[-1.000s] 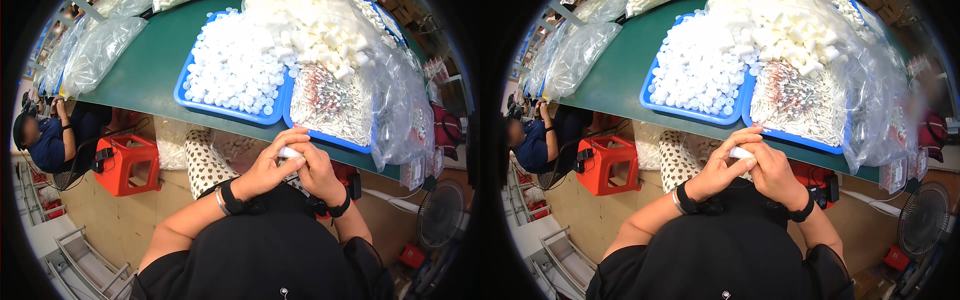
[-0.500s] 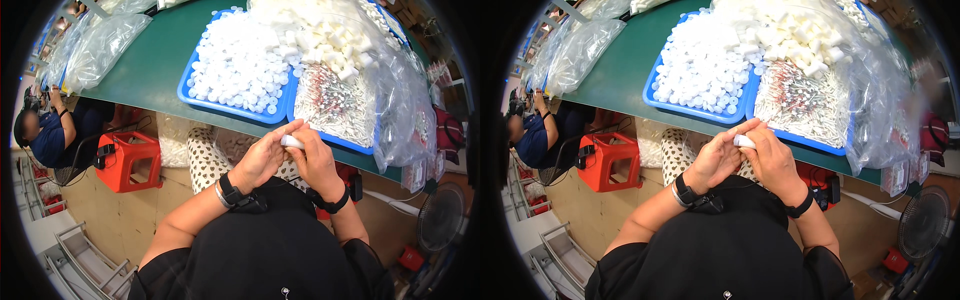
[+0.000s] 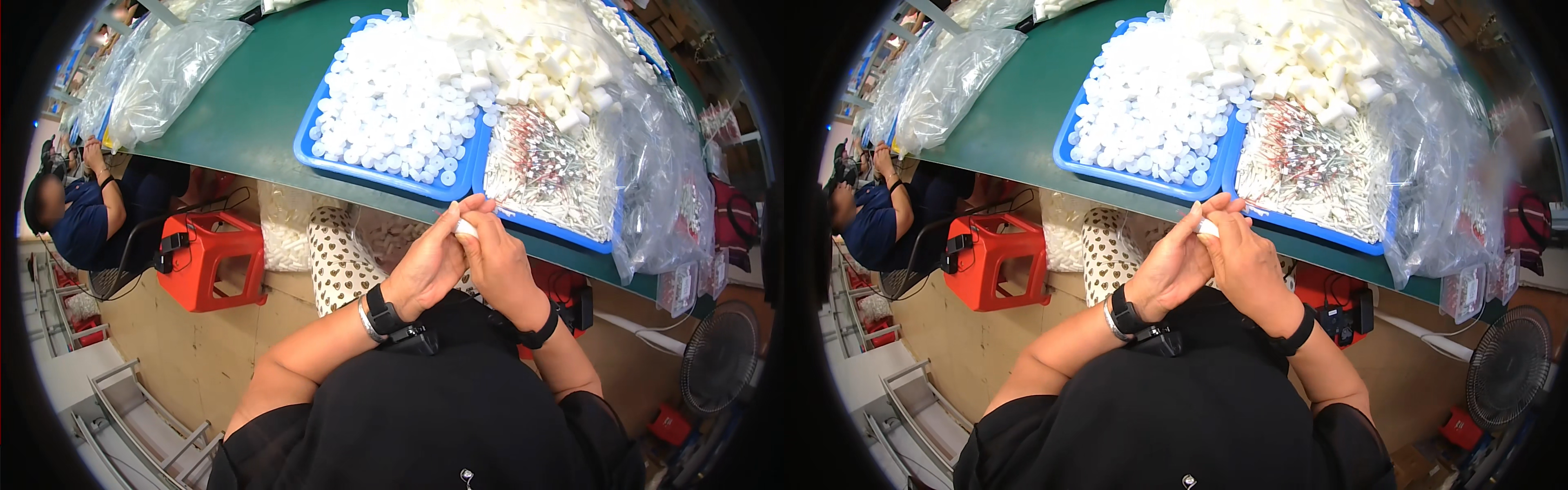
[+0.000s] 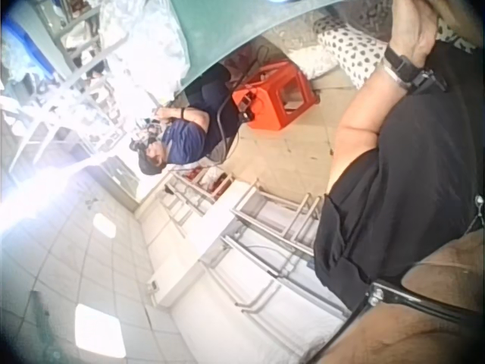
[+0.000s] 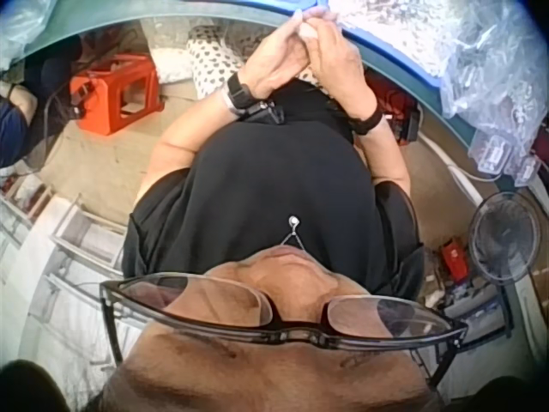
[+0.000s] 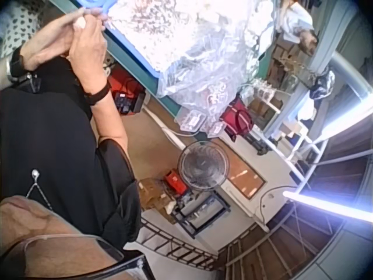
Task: The person repeatedly picks a white plastic cap and a metal pin from trays on a green table, inserts the pin into the cap, and places the assembled unit into a clear plastic bag. The process is continuous and repetitive throughout the clip.
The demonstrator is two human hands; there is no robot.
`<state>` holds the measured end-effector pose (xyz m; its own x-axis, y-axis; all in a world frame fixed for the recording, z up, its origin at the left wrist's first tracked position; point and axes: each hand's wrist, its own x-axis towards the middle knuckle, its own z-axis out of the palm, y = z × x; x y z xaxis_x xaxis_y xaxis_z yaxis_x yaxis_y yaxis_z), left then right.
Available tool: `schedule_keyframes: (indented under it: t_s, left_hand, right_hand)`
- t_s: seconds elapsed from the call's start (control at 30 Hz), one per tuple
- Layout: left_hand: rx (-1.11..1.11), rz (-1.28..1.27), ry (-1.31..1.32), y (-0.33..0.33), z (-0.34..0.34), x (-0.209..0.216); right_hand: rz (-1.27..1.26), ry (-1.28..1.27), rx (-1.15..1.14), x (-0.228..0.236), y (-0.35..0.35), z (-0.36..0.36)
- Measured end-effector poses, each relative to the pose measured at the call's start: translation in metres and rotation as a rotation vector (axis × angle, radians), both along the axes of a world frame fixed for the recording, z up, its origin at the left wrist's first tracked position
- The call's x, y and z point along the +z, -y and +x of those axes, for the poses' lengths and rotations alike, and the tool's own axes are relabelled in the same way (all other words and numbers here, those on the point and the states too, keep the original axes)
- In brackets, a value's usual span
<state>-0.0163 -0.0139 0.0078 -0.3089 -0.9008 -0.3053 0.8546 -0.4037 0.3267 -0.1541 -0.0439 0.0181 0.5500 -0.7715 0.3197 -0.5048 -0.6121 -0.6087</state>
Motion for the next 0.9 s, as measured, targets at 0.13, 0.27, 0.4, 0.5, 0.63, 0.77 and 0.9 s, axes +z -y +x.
schedule_keyframes:
  t_s: [0.13,0.27,0.4,0.5,0.63,0.77,0.9]
  left_hand:
    - [-0.054,-0.041,0.011,0.000,0.007,-0.002]
    - [0.014,-0.040,0.004,-0.005,-0.005,0.002]
    - [0.041,-0.047,-0.023,-0.003,-0.009,0.002]
    - [0.052,-0.069,0.008,-0.002,-0.006,0.002]
    - [0.082,-0.177,0.220,-0.005,-0.003,0.000]
    - [0.083,-0.229,0.296,-0.008,-0.006,-0.008]
    - [0.003,-0.191,0.379,-0.011,0.003,-0.004]
  right_hand:
    - [-0.029,0.052,0.019,0.010,0.004,0.000]
    - [-0.062,-0.055,0.070,0.007,0.003,-0.007]
    - [-0.037,0.044,-0.048,0.000,-0.007,0.007]
    - [0.047,0.080,-0.077,0.000,-0.007,0.015]
    - [0.336,0.203,-0.068,0.010,-0.007,0.014]
    - [0.385,0.205,-0.049,0.006,-0.009,0.014]
    - [0.886,0.443,-0.002,0.002,-0.001,0.009]
